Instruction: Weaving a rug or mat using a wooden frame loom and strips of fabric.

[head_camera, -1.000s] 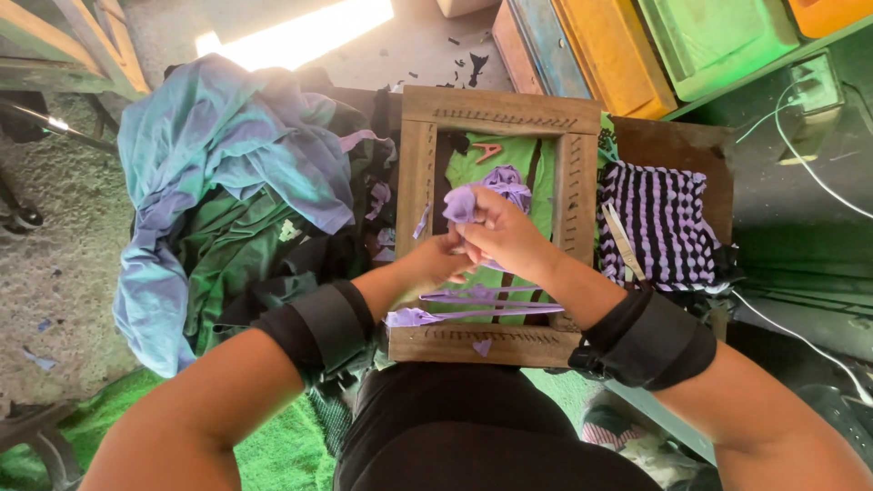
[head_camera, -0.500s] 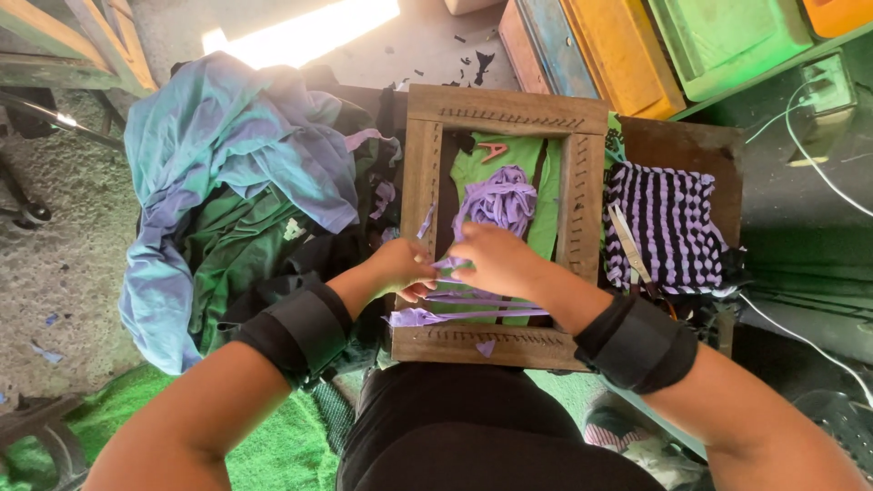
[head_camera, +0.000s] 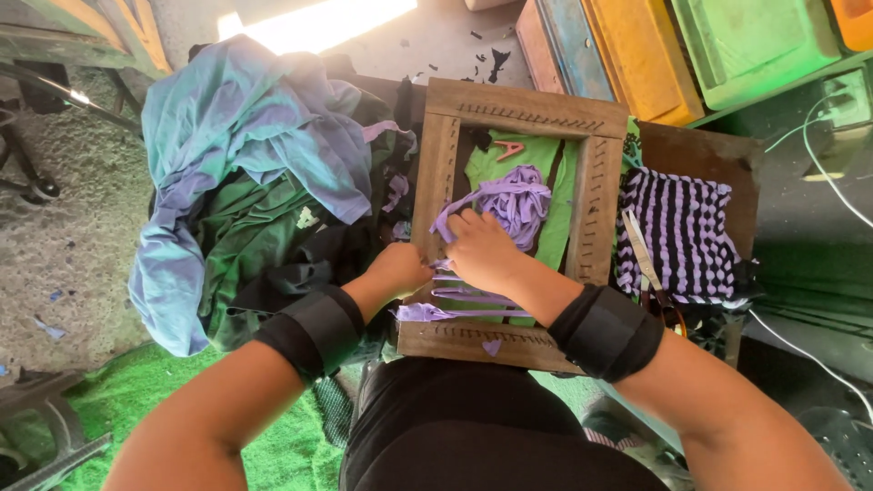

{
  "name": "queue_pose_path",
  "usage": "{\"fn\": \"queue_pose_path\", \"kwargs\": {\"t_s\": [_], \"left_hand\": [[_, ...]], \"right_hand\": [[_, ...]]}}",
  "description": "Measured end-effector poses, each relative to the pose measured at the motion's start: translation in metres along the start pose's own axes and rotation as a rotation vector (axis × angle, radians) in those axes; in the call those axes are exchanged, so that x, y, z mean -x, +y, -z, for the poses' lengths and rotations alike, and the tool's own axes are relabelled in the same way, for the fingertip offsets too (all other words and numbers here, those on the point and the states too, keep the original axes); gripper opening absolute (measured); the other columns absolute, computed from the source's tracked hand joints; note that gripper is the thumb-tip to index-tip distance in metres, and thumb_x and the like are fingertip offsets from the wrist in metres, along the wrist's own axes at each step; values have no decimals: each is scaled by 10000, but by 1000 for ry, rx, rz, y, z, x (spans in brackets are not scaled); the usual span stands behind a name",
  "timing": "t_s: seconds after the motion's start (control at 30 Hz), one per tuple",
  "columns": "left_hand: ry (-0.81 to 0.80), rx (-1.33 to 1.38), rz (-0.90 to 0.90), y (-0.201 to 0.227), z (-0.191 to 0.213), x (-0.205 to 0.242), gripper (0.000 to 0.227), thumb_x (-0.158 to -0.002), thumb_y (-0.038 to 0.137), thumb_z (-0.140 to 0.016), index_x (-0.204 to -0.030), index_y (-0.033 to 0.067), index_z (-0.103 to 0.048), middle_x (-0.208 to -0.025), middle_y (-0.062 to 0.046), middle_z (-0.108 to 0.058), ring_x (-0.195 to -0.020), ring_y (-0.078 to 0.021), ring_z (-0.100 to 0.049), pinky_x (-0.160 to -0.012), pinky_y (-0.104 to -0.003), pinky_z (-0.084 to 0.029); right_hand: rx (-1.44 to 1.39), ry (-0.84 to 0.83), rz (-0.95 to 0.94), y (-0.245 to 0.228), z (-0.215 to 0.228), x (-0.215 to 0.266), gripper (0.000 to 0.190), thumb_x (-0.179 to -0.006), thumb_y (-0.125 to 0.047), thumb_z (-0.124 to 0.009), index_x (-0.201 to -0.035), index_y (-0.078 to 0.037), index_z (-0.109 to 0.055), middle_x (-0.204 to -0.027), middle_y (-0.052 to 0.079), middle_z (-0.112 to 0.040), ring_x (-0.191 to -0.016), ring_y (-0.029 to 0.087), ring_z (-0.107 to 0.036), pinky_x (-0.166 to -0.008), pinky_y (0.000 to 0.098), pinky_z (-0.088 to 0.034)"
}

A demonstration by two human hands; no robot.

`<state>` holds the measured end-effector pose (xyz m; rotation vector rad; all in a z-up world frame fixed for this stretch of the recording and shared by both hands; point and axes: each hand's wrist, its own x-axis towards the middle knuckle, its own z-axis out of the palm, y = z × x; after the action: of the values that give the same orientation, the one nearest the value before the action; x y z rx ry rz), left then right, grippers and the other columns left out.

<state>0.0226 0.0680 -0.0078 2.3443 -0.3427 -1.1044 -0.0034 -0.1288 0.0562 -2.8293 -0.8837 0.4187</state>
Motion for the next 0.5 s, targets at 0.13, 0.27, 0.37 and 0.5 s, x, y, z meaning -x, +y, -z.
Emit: {"fn": "queue_pose_path", "kwargs": {"t_s": [0.13, 0.27, 0.37, 0.5], "left_hand": [[41, -168, -88, -1, -6, -5, 197, -807, 241, -738, -887, 70, -793, -914, -176, -738, -923, -361, -717, -837, -450, -574], [66, -249, -158, 7, -4, 1, 204, -796, 262, -771, -860, 69, -792, -888, -163, -742, -911, -358, -715, -805, -456, -574], [75, -315, -189, 12, -1, 3, 206, -799, 275, -782, -852, 77, -792, -877, -150, -744, -901, -354, -716, -775, -456, -576], [42, -381, -168, 12, -2, 4, 184, -816, 263, -766, -861, 86, -785, -882, -137, -746, -892, -348, -722, -754, -450, -582]], "right_hand": [[-13, -141, -47, 10, -16, 1, 190, -837, -298, -703, -889, -137, -790, -1012, 80, -656, -1063, 286, -558, -862, 473, -380], [-28, -350, -100, 17, -13, 7, 199, -920, -298, -639, -921, -151, -773, -974, 52, -688, -994, 289, -631, -871, 476, -394], [-42, -359, -112, 26, -12, 12, 205, -903, -300, -627, -896, -150, -768, -914, 58, -696, -948, 290, -641, -860, 475, -392], [-13, -445, -155, 39, 6, 28, 245, -947, -339, -610, -911, -152, -763, -932, 61, -689, -952, 285, -640, -862, 460, -409]]}}
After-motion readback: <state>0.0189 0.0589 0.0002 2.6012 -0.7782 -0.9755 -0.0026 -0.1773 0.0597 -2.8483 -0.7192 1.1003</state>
